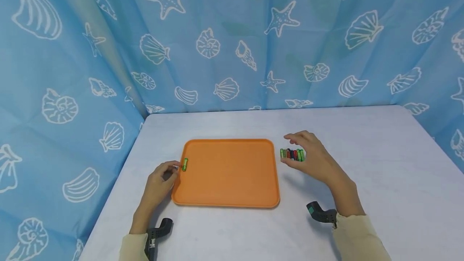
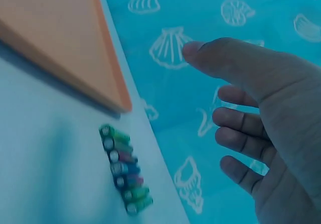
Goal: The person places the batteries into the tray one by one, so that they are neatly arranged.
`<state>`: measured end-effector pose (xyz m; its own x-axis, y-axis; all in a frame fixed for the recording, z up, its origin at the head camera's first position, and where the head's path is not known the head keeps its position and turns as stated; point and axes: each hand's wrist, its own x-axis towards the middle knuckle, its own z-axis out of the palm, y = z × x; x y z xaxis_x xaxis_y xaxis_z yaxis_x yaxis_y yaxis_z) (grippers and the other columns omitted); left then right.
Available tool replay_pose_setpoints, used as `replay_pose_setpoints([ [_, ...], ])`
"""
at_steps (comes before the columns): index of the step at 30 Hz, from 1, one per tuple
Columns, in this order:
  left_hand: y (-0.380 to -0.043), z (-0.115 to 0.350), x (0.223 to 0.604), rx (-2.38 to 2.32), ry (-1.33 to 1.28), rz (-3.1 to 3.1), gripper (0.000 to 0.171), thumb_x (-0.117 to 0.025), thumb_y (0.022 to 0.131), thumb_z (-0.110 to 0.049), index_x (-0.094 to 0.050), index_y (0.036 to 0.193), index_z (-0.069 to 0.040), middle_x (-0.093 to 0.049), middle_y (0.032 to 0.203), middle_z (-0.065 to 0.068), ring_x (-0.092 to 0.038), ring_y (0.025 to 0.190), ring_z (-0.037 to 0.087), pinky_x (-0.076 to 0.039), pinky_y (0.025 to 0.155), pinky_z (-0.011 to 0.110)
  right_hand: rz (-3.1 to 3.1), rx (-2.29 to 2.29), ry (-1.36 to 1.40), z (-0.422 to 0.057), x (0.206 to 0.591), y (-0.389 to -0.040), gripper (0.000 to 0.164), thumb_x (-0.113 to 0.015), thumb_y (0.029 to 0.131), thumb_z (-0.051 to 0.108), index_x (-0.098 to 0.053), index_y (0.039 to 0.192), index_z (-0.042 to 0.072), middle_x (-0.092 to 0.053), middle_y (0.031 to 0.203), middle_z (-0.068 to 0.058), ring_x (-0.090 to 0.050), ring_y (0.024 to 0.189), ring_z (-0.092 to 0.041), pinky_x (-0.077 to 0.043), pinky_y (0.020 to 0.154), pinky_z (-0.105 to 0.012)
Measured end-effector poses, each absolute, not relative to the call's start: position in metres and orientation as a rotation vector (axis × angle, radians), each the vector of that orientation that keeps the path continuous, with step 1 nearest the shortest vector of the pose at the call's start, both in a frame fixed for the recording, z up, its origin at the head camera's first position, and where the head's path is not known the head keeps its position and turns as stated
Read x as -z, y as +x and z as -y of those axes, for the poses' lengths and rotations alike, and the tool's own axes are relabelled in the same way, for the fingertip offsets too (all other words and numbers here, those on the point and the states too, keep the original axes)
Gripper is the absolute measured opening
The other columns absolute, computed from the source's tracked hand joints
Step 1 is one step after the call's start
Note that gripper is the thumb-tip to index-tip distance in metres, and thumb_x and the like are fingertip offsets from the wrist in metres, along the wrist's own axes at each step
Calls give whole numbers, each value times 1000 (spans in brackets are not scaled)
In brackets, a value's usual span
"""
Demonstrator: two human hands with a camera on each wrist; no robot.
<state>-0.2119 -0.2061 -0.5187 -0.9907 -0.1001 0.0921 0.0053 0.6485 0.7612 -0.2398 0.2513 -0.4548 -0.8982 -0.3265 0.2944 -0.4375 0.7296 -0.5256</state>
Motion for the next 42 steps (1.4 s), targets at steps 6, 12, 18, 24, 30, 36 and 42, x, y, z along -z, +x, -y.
replay_pose_setpoints([
  [6, -210, 208, 520, 1272, 107, 2743, 27, -62, 93, -13, -66, 120, -17, -60, 103, 2, -52, 102, 21, -42, 95, 43, 2886, -920, 530, -271, 459, -246, 67, -83, 82, 35, -54, 138, 12, -51, 123, -11, -48, 113, -35, -45, 89, -61],
  [12, -209, 209, 521, 1271, 97, 2739, 28, -62, 93, -13, -66, 120, -18, -60, 102, 2, -52, 102, 20, -41, 95, 43, 2986, -917, 503, -286, 470, -250, 69, -82, 83, 35, -53, 140, 9, -52, 122, -15, -47, 114, -37, -45, 89, -61],
  [18, -209, 208, 521, 1269, 91, 2739, 28, -62, 93, -12, -66, 120, -18, -60, 101, 1, -52, 102, 20, -41, 96, 44, 3035, -901, 469, -295, 487, -254, 66, -81, 84, 29, -53, 139, 6, -54, 119, -18, -50, 112, -39, -43, 91, -62],
  [24, -210, 207, 518, 1277, 76, 2737, 27, -62, 93, -13, -67, 119, -17, -60, 101, 2, -53, 102, 21, -42, 96, 43, 3054, -938, 393, -302, 502, -256, 62, -77, 86, 23, -52, 139, 3, -54, 119, -20, -51, 113, -42, -40, 97, -63],
  [30, -212, 207, 516, 1279, 36, 2730, 26, -62, 93, -13, -66, 118, -17, -60, 101, 2, -53, 100, 21, -43, 94, 42, 3035, -989, 385, -308, 510, -259, 57, -73, 90, 22, -52, 140, 5, -51, 117, -18, -52, 112, -39, -40, 98, -61],
  [36, -213, 207, 515, 1267, 24, 2730, 26, -62, 93, -13, -67, 119, -16, -60, 101, 2, -53, 100, 21, -42, 94, 43, 3016, -1006, 401, -309, 513, -261, 52, -72, 91, 21, -55, 138, 6, -50, 116, -16, -51, 112, -38, -40, 98, -61],
  [42, -212, 207, 516, 1254, 39, 2737, 26, -61, 93, -14, -67, 119, -16, -60, 100, 2, -53, 100, 21, -43, 94, 42, 3010, -1026, 362, -308, 512, -259, 52, -74, 90, 23, -57, 135, 4, -52, 116, -16, -52, 112, -38, -40, 98, -61],
])
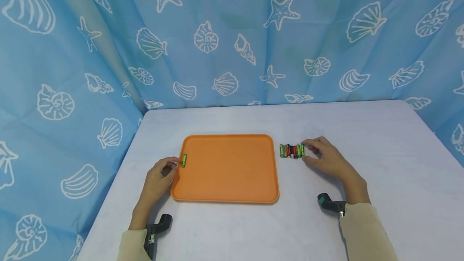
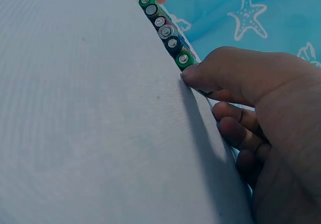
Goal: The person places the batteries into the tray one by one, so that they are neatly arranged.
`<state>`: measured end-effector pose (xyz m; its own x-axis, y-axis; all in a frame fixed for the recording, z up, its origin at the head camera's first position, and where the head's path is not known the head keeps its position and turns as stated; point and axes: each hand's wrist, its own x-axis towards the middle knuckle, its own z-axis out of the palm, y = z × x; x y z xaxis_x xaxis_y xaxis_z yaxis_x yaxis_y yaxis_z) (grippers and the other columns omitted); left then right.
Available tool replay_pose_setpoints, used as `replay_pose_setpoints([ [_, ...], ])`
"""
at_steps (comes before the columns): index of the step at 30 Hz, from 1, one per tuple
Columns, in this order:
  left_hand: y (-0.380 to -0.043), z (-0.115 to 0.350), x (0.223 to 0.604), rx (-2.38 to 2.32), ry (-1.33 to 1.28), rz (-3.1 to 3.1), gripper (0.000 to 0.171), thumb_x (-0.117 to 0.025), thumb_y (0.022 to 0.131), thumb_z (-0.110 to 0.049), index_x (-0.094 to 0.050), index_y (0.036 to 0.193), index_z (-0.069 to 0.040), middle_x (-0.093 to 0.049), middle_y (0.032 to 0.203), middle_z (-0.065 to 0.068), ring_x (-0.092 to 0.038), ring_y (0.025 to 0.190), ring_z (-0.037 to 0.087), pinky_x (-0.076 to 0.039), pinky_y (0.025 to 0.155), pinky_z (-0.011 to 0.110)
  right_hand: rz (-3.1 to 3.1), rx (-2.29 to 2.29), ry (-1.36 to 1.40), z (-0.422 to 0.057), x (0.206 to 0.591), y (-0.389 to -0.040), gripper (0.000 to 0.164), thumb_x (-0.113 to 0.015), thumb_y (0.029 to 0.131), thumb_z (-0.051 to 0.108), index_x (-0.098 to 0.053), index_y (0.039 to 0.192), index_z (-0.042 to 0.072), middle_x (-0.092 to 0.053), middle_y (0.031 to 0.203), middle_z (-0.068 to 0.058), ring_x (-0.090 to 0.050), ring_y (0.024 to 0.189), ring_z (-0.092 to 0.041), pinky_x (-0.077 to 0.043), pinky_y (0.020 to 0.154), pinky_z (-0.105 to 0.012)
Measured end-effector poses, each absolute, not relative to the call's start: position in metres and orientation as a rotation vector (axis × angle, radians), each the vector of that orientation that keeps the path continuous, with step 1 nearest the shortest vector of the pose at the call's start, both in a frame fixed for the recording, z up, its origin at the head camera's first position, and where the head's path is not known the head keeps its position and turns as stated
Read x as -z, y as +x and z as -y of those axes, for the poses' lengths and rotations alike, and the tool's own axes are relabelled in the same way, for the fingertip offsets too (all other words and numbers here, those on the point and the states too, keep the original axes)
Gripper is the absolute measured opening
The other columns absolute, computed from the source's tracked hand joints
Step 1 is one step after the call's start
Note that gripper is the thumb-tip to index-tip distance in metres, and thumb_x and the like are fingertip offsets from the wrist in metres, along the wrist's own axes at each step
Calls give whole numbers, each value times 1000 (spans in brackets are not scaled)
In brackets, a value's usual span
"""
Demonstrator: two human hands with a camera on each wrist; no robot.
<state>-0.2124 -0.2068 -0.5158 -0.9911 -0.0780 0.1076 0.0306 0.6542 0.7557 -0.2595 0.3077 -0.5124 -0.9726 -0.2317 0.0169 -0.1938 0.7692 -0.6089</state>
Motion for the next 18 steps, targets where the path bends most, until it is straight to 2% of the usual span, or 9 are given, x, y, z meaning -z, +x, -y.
replay_pose_setpoints([
  [8, -211, 208, 516, 1305, 33, 2726, 26, -62, 93, -13, -67, 119, -16, -60, 101, 3, -52, 101, 21, -42, 95, 43, -2914, 972, -290, -307, 513, -261, 55, -75, 90, 30, -58, 133, 2, -55, 117, -16, -53, 113, -39, -41, 98, -59],
  [18, -212, 206, 515, 1276, 77, 2751, 27, -62, 93, -13, -67, 120, -17, -60, 101, 2, -52, 101, 20, -43, 94, 41, -3014, 981, -317, -306, 505, -258, 51, -74, 89, 21, -57, 131, -1, -58, 109, -15, -56, 102, -34, -47, 89, -55],
])
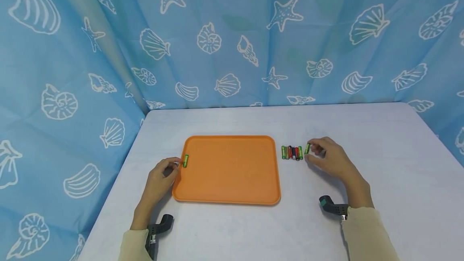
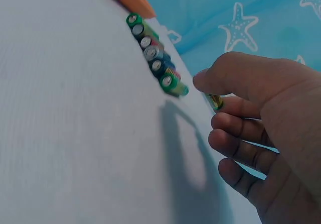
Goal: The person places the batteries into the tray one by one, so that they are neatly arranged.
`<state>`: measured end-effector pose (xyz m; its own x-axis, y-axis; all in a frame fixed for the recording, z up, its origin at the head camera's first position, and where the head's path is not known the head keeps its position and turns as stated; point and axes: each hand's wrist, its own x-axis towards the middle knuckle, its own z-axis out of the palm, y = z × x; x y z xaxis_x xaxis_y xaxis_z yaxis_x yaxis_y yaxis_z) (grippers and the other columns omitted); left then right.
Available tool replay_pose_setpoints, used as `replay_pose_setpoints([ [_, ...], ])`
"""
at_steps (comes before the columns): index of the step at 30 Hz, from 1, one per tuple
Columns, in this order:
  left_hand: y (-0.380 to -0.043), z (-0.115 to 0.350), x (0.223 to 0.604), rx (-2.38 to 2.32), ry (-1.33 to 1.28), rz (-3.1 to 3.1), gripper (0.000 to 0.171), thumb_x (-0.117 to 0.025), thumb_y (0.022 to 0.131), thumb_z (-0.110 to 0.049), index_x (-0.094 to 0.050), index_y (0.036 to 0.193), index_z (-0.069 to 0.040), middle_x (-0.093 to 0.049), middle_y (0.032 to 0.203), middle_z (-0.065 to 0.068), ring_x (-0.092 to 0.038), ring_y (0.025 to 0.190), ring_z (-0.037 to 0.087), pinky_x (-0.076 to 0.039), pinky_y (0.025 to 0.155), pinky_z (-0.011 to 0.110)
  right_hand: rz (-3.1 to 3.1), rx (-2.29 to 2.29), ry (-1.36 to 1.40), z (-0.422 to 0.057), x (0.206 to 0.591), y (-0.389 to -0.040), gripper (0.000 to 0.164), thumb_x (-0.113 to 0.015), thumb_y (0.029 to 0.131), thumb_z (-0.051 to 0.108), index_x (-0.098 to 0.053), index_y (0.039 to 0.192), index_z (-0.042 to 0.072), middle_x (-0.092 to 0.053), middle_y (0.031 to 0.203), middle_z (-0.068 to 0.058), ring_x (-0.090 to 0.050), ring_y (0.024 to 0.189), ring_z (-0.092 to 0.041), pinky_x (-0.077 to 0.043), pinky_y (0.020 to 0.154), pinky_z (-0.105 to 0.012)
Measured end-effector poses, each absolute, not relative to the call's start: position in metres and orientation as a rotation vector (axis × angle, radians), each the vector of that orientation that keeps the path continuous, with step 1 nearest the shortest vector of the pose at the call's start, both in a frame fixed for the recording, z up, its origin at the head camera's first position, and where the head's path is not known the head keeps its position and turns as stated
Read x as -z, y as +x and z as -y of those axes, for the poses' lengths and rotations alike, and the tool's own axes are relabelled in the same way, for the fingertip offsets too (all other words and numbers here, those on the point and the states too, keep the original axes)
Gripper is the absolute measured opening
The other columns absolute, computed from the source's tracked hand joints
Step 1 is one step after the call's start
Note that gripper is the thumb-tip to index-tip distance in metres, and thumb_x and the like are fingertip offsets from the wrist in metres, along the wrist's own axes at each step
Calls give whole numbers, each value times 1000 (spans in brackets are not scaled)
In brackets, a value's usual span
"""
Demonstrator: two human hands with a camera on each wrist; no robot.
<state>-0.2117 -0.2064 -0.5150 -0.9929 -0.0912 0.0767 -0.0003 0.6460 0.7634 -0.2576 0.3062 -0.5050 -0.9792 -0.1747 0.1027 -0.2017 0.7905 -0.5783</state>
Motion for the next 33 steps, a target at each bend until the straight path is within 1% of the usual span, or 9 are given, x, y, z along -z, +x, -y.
replay_pose_setpoints([
  [5, -212, 205, 513, 1280, 71, 2752, 28, -62, 93, -13, -66, 120, -17, -60, 102, 2, -52, 101, 20, -43, 95, 42, 2840, -929, 365, -298, 492, -254, 48, -76, 89, 20, -60, 129, 1, -59, 104, -11, -56, 96, -27, -49, 82, -46],
  [12, -212, 205, 513, 1273, 60, 2748, 27, -62, 93, -13, -66, 119, -17, -60, 101, 2, -53, 101, 20, -43, 94, 42, 2785, -997, 456, -278, 473, -250, 48, -76, 89, 23, -61, 129, 2, -61, 105, -10, -56, 95, -22, -47, 79, -22],
  [15, -212, 205, 514, 1279, 62, 2741, 27, -62, 93, -13, -66, 119, -17, -60, 101, 2, -52, 101, 20, -43, 94, 41, 2763, -998, 493, -270, 468, -249, 47, -77, 89, 22, -62, 129, 4, -61, 104, -9, -56, 94, -20, -46, 78, -19],
  [20, -212, 205, 515, 1280, 46, 2729, 26, -62, 93, -13, -66, 119, -17, -60, 100, 2, -52, 100, 20, -43, 94, 41, 2720, -988, 559, -259, 460, -245, 46, -78, 87, 18, -63, 128, 4, -61, 102, -8, -57, 92, -18, -46, 77, -20],
  [23, -213, 205, 516, 1285, 24, 2720, 25, -62, 93, -13, -67, 118, -17, -60, 100, 2, -53, 99, 20, -43, 94, 41, 2723, -997, 558, -254, 457, -243, 46, -78, 88, 18, -62, 129, 5, -61, 102, -8, -57, 93, -19, -46, 78, -21],
  [28, -214, 206, 516, 1291, 8, 2724, 25, -62, 93, -13, -67, 117, -16, -60, 100, 2, -53, 99, 21, -43, 92, 41, 2718, -1019, 527, -244, 456, -239, 47, -79, 86, 18, -63, 128, 6, -61, 102, -7, -56, 92, -20, -45, 79, -19],
  [30, -214, 207, 516, 1280, 14, 2732, 25, -62, 93, -13, -67, 117, -16, -60, 101, 2, -53, 99, 21, -43, 92, 41, 2708, -1032, 531, -238, 455, -239, 47, -79, 86, 17, -63, 129, 7, -61, 102, -7, -57, 92, -19, -48, 79, -21],
  [33, -213, 208, 516, 1270, 27, 2738, 25, -62, 93, -13, -67, 118, -16, -60, 101, 3, -53, 99, 21, -43, 92, 42, 2715, -1057, 542, -227, 454, -240, 46, -78, 87, 19, -63, 129, 8, -60, 102, -6, -57, 92, -18, -52, 80, -32],
])
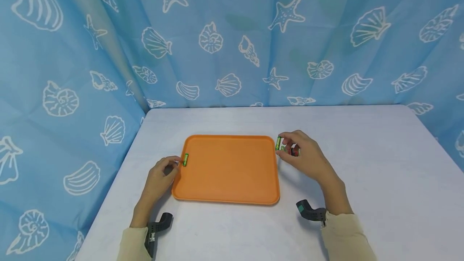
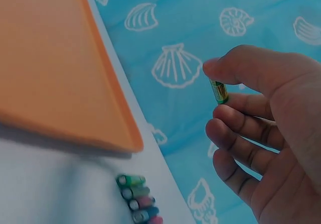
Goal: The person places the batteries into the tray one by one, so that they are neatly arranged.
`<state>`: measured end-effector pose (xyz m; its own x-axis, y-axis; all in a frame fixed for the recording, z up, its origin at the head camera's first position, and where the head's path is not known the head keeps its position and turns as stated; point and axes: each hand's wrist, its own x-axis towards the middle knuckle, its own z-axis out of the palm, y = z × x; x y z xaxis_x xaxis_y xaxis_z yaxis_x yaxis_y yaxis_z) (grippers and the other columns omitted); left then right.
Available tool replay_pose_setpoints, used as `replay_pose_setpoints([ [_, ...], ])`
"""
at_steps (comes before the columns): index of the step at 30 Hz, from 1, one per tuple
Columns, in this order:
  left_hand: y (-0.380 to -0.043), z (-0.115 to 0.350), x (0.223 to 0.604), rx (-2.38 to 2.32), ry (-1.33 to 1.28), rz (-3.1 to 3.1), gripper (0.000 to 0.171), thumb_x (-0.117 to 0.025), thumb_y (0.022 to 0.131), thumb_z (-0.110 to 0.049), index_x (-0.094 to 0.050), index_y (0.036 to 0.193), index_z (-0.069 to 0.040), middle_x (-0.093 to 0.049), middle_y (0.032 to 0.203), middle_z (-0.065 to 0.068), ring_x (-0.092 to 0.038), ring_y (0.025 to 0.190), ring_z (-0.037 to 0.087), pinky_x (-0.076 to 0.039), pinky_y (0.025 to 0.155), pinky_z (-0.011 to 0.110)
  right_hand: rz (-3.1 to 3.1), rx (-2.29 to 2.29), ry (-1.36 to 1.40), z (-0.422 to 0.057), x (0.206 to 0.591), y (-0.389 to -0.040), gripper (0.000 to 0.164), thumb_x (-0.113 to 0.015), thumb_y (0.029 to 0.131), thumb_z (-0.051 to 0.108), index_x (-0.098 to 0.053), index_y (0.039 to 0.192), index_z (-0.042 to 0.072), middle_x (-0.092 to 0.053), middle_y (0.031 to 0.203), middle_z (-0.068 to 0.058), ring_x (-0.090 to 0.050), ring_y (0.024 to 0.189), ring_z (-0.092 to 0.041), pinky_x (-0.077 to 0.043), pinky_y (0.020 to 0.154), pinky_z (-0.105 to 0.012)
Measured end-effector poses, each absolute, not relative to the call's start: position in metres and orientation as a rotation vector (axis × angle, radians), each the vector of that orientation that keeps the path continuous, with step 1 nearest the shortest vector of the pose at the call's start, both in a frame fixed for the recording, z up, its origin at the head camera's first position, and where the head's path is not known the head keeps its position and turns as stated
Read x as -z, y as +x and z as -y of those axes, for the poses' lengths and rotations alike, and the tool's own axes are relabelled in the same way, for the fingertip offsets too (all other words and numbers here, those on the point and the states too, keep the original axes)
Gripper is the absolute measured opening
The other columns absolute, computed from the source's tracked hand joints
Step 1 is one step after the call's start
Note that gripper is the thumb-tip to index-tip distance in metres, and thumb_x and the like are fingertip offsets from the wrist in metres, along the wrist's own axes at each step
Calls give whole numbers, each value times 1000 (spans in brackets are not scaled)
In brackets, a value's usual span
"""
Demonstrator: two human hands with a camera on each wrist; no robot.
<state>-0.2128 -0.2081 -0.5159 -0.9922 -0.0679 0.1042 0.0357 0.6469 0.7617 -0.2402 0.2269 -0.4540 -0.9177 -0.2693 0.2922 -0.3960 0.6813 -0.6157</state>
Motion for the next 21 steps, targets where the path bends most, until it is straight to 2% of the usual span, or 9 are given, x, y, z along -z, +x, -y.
replay_pose_setpoints([
  [2, -213, 208, 516, 1273, 37, 2737, 26, -62, 93, -13, -67, 118, -15, -60, 101, 3, -53, 100, 21, -43, 94, 42, 2730, -1076, 551, -220, 453, -241, 46, -77, 88, 19, -62, 130, 9, -60, 103, -6, -58, 92, -20, -53, 81, -40],
  [4, -212, 208, 516, 1272, 39, 2740, 27, -62, 93, -13, -67, 119, -15, -60, 101, 3, -53, 100, 22, -43, 94, 43, 2744, -1093, 558, -215, 452, -240, 46, -77, 88, 18, -62, 131, 10, -59, 102, -4, -59, 91, -20, -54, 80, -43],
  [11, -212, 209, 517, 1247, 3, 2718, 26, -63, 92, -10, -68, 117, -15, -60, 98, 2, -53, 97, 21, -44, 90, 43, 2714, -1137, 592, -202, 451, -236, 46, -78, 86, 12, -62, 130, 9, -59, 102, -4, -59, 88, -21, -53, 75, -37],
  [21, -213, 208, 516, 1251, 1, 2736, 25, -62, 93, -11, -67, 117, -15, -59, 99, 3, -52, 97, 21, -43, 89, 40, 2699, -1168, 652, -194, 447, -234, 43, -77, 87, 14, -62, 127, 9, -60, 102, -4, -58, 91, -25, -52, 78, -40],
])
